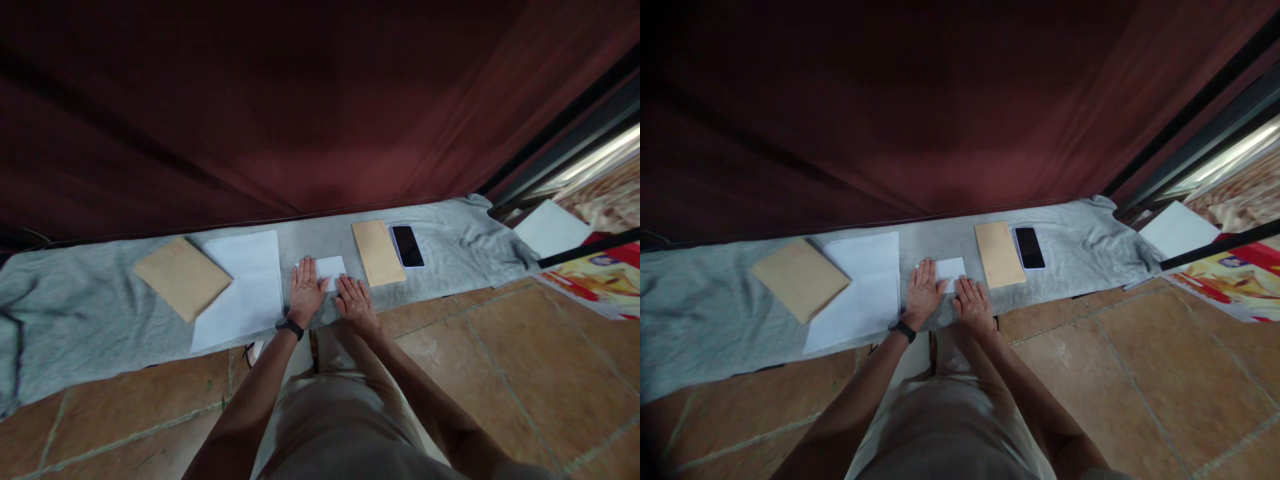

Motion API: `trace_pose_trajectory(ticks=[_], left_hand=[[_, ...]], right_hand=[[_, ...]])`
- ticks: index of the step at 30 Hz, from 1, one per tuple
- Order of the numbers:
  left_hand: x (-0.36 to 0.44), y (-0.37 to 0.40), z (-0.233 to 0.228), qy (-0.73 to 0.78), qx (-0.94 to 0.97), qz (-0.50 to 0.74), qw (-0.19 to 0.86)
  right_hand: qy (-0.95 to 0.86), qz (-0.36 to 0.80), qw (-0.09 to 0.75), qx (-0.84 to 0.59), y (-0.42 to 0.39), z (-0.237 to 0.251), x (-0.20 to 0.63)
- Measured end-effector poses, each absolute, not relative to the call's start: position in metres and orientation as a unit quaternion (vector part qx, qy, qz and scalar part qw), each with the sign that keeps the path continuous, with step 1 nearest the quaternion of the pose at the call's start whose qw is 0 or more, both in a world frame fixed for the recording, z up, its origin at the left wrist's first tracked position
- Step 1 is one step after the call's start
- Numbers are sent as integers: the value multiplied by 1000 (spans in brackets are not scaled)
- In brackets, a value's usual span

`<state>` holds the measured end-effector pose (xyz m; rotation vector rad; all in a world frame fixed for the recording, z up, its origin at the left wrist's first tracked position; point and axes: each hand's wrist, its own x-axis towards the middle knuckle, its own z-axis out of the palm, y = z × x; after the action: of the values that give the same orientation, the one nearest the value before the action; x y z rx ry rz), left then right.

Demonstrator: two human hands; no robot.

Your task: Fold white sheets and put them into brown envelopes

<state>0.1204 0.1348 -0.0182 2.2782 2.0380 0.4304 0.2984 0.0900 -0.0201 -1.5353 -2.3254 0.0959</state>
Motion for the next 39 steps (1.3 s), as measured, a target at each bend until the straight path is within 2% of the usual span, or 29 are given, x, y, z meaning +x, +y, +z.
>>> trace_pose_trajectory(ticks=[26, 39], left_hand=[[119, 131, -14, 664, 735, 137, 32], [119, 107, -9, 647, 732, 207, 46]], right_hand=[[-822, 53, 180, -537, 74, -20, 284], [-806, 57, 191, -557, 76, -23, 300]])
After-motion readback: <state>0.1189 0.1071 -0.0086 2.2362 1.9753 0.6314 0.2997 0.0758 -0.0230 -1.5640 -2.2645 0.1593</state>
